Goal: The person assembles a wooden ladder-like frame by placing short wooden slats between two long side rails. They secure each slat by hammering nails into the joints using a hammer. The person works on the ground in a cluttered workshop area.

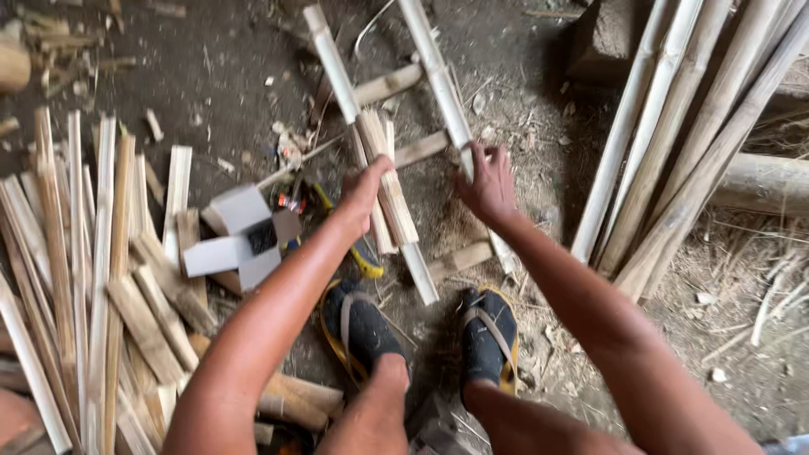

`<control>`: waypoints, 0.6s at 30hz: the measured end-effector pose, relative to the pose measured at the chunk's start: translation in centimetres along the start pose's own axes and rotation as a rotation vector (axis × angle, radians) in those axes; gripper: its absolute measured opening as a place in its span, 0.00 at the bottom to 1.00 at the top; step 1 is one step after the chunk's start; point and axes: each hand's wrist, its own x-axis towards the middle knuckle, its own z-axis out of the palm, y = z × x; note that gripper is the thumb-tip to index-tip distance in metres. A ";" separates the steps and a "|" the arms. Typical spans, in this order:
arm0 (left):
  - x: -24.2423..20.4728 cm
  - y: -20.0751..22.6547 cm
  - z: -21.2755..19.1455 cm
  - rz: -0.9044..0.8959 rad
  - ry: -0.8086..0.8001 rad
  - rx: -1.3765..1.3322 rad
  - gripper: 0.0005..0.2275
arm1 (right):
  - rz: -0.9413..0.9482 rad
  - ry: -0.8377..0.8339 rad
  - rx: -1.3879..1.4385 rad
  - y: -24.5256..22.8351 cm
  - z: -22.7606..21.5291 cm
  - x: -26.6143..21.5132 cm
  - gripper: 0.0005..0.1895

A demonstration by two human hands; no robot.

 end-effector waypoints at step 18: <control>7.7 -2.4 8.6 0.046 -0.017 0.244 0.28 | 0.151 0.339 0.180 15.8 -0.3 3.1 0.34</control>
